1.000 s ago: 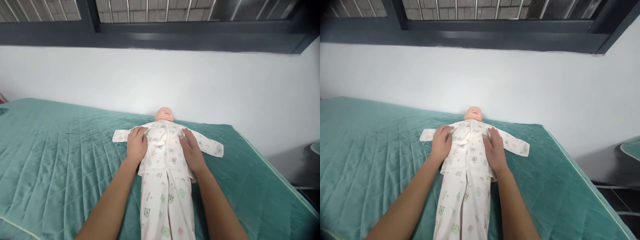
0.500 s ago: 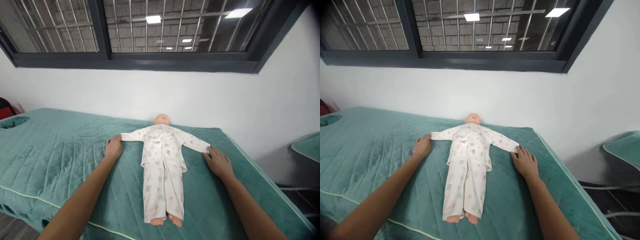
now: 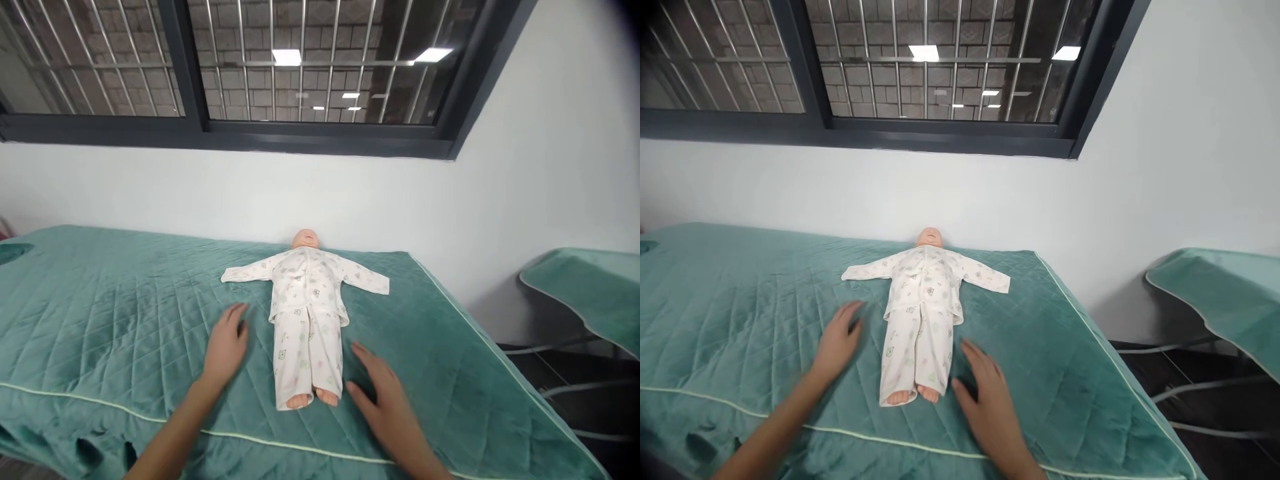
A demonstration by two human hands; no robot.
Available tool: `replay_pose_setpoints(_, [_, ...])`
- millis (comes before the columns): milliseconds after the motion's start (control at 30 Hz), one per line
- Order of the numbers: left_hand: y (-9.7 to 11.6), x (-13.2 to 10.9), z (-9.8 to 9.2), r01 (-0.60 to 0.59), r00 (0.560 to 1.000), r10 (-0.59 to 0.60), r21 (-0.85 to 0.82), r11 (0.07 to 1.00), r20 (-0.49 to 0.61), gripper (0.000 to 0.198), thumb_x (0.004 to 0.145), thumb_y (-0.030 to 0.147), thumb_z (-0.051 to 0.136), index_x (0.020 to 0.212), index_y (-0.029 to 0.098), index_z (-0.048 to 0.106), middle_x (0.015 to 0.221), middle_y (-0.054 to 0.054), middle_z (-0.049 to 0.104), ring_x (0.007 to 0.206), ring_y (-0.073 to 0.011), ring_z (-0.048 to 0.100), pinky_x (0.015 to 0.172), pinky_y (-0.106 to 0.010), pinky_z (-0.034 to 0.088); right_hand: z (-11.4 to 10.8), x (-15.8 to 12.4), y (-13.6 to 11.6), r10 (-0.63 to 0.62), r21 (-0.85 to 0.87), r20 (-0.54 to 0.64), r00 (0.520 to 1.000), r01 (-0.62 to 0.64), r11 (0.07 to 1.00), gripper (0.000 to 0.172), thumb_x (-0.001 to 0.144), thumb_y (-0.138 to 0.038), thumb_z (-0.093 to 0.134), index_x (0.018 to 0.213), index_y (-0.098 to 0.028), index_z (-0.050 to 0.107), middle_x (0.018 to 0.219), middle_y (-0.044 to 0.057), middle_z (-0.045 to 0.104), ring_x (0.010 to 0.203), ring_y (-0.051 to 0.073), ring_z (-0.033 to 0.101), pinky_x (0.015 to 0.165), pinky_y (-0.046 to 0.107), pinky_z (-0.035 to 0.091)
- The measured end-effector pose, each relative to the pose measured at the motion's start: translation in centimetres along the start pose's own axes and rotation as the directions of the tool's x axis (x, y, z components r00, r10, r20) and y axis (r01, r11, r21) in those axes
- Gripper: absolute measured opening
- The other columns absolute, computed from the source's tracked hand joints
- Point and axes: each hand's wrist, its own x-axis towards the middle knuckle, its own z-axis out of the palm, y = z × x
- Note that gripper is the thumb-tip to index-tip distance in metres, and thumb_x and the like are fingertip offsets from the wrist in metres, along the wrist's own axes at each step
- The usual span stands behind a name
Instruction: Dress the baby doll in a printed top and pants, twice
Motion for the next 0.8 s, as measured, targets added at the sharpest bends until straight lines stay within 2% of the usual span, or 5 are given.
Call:
replay_pose_setpoints(133, [4.4,-7.9,-0.6,-0.025,0.994,0.056,-0.322,0.947,0.089,0.038,0.094,0.027,0.046,0.127,0.028,0.064,0.138,-0.007,0.063,0.133,-0.0233,0.058,0.117,-0.043,0.045,1.4,-2.0,-4.6,-0.008,0.195,0.03,1.0,0.002,0.981,0.05,0.093,-0.03,0.054,0.143,-0.028,0.051,0.151,0.01,0.05,0.14,0.026,0.051,0.116,0.046,0.045])
replay_pose_setpoints(233, [7.4,-11.1,-1.0,-0.02,0.989,0.078,-0.413,0.91,0.124,0.037,0.091,0.027,0.053,0.126,0.031,0.065,0.137,-0.008,0.061,0.131,-0.0253,0.058,0.114,-0.045,0.048,1.2,-1.6,-6.5,0.018,0.268,0.008,1.0,-0.02,0.963,0.032,0.092,-0.026,0.055,0.123,-0.025,0.059,0.132,0.01,0.057,0.12,0.024,0.06,0.103,0.041,0.052])
replay_pose_setpoints(367, [9.9,-11.1,-1.3,-0.076,0.977,0.148,-0.392,0.917,0.157,0.028,0.091,0.029,0.058,0.118,0.027,0.065,0.125,-0.011,0.063,0.122,-0.0274,0.059,0.106,-0.046,0.05,0.6,-0.6,-7.3,0.029,0.313,0.046,0.999,-0.042,0.949,0.004,0.088,-0.021,0.059,0.092,-0.022,0.058,0.098,0.003,0.06,0.089,0.019,0.06,0.083,0.033,0.051])
replay_pose_setpoints(567, [11.3,-9.5,-2.0,-0.175,0.904,0.317,-0.429,0.886,0.285,0.019,0.101,0.033,0.048,0.09,0.022,0.058,0.097,-0.006,0.062,0.093,-0.0214,0.057,0.082,-0.035,0.048,-0.5,0.1,-6.8,-0.018,0.443,0.121,0.992,-0.037,0.896,0.021,0.09,-0.032,0.066,0.078,-0.021,0.052,0.082,-0.001,0.055,0.079,0.016,0.052,0.073,0.028,0.042])
replay_pose_setpoints(800, [11.3,-8.8,-4.4,-0.169,0.935,0.277,-0.406,0.898,0.223,0.014,0.098,0.025,0.051,0.084,0.021,0.051,0.088,-0.002,0.056,0.083,-0.0175,0.054,0.077,-0.03,0.044,-3.5,0.3,-8.2,-0.045,0.507,0.061,0.997,0.008,0.862,0.012,0.086,-0.02,0.062,0.078,-0.021,0.054,0.085,-0.001,0.052,0.081,0.016,0.051,0.075,0.029,0.04])
